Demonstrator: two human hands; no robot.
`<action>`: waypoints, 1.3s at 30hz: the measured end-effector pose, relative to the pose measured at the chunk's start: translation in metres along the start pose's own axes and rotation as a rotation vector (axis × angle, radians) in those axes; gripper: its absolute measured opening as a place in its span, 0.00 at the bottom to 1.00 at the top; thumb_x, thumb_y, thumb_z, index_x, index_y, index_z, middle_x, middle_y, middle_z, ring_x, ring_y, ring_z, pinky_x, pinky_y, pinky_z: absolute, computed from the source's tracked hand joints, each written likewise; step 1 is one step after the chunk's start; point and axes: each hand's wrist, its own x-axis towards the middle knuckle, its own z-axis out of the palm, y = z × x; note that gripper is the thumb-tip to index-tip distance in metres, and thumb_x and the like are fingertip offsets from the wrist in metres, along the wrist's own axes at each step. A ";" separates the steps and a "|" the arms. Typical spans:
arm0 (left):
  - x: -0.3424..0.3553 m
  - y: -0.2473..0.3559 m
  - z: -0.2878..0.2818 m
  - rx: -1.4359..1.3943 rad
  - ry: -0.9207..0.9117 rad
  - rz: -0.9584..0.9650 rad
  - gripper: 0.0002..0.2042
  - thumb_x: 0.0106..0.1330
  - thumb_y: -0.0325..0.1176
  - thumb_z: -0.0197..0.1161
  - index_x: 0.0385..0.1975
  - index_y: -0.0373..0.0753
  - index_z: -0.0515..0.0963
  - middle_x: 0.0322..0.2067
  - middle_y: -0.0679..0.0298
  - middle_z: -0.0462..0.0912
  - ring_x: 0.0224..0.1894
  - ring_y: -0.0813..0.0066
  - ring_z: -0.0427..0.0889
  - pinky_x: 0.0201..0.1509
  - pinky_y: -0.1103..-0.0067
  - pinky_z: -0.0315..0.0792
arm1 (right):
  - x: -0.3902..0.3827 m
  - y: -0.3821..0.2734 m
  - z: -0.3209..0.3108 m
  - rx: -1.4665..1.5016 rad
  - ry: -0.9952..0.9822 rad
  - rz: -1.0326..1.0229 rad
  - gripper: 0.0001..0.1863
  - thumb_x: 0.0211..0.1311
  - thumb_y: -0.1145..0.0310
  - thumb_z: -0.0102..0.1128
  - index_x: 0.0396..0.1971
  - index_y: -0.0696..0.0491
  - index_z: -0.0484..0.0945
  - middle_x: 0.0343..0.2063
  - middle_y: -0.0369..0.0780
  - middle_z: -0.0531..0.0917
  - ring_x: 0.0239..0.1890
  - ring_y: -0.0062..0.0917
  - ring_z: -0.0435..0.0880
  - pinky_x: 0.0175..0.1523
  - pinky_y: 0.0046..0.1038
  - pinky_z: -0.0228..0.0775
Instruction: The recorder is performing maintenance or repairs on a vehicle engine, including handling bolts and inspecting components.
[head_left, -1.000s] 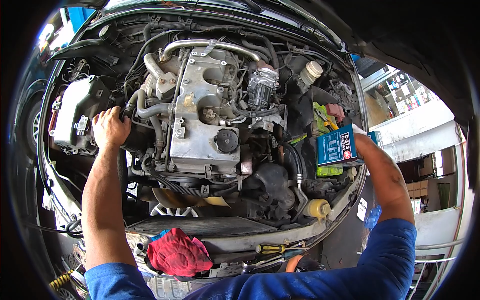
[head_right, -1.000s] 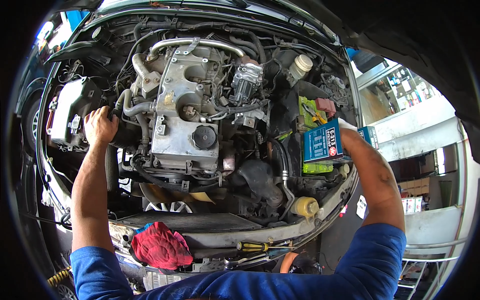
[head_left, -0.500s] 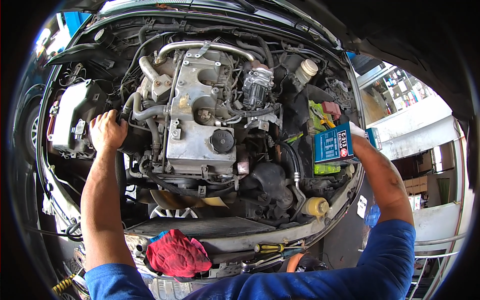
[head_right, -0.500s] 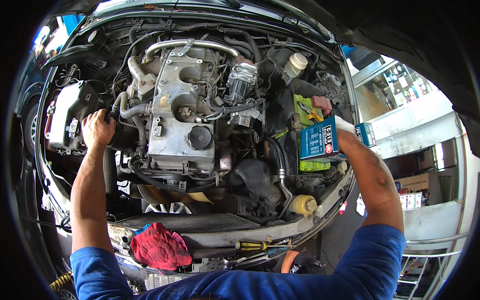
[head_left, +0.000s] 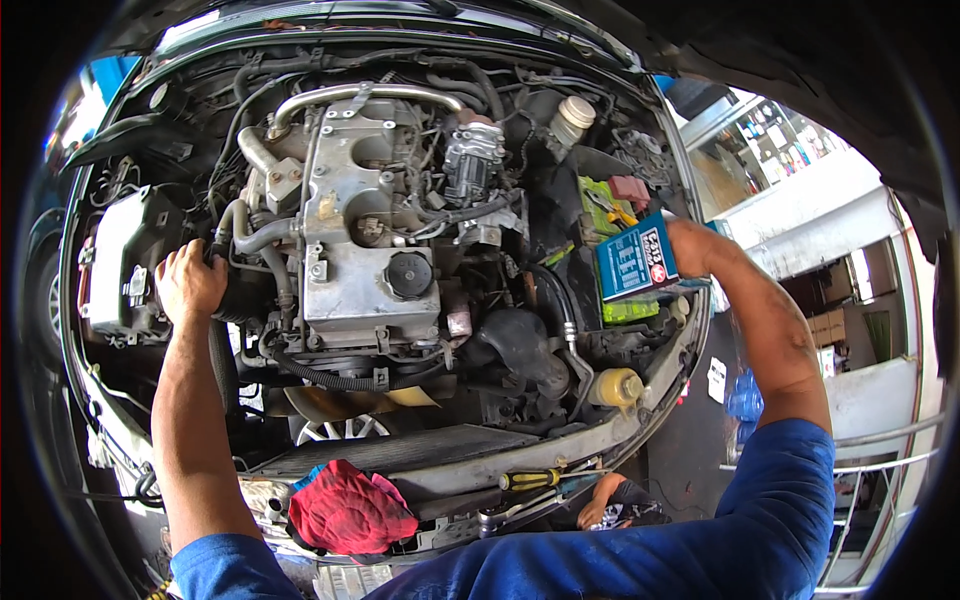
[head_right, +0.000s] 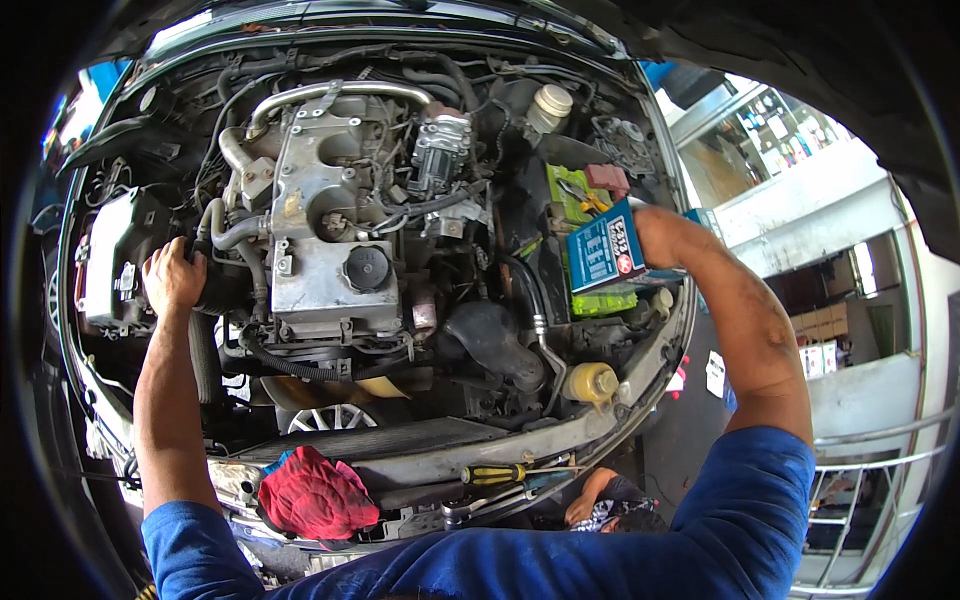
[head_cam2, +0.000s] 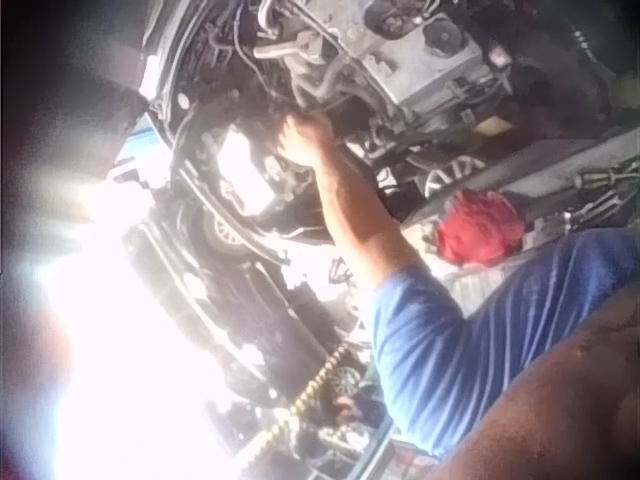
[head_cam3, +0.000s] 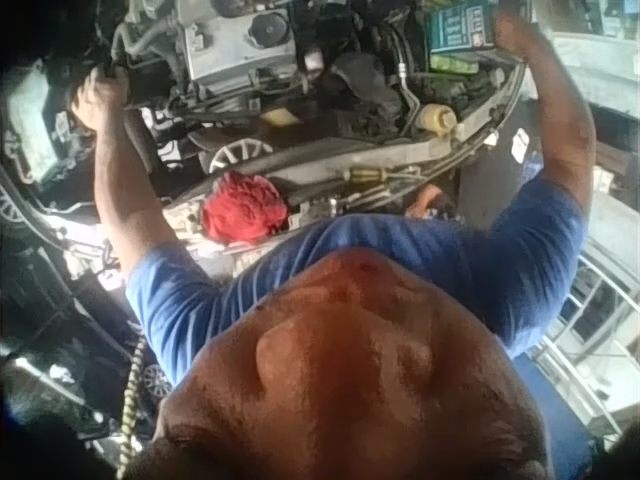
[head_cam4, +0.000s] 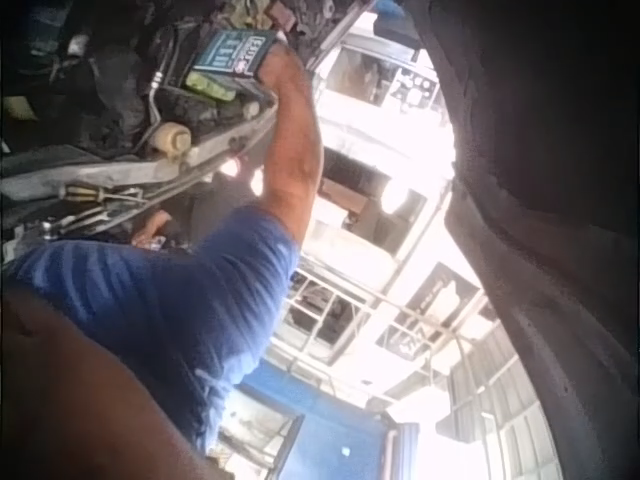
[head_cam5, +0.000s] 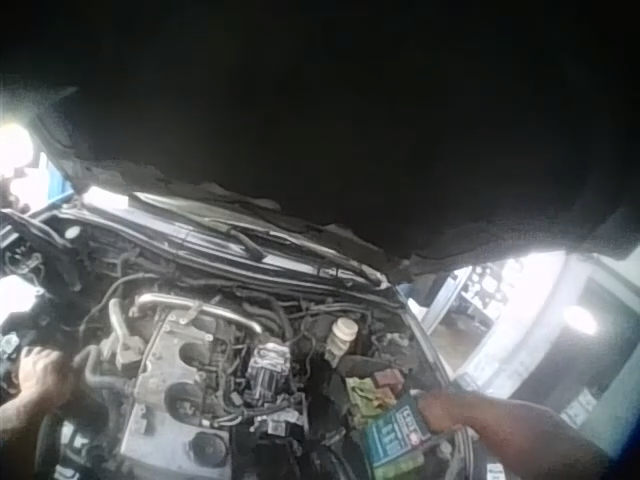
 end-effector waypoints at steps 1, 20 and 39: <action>0.001 0.002 0.000 0.004 0.003 0.002 0.18 0.57 0.44 0.60 0.45 0.42 0.78 0.42 0.63 0.82 0.50 0.65 0.77 0.61 0.67 0.63 | -0.011 -0.011 -0.011 0.106 0.020 0.067 0.15 0.53 0.68 0.62 0.42 0.54 0.81 0.39 0.49 0.84 0.41 0.40 0.84 0.46 0.33 0.75; -0.001 -0.005 0.004 -0.083 0.074 0.018 0.15 0.54 0.42 0.62 0.39 0.42 0.78 0.39 0.62 0.82 0.48 0.63 0.77 0.59 0.66 0.64 | 0.105 -0.097 -0.113 0.424 0.734 -0.055 0.12 0.53 0.69 0.65 0.37 0.56 0.79 0.30 0.40 0.83 0.33 0.25 0.82 0.42 0.27 0.73; 0.001 -0.012 0.004 -0.111 -0.021 -0.029 0.15 0.57 0.43 0.59 0.39 0.42 0.78 0.41 0.61 0.82 0.51 0.65 0.77 0.61 0.67 0.62 | 0.254 -0.156 -0.068 0.338 0.562 0.134 0.14 0.48 0.68 0.64 0.37 0.55 0.82 0.34 0.46 0.85 0.39 0.35 0.84 0.47 0.31 0.73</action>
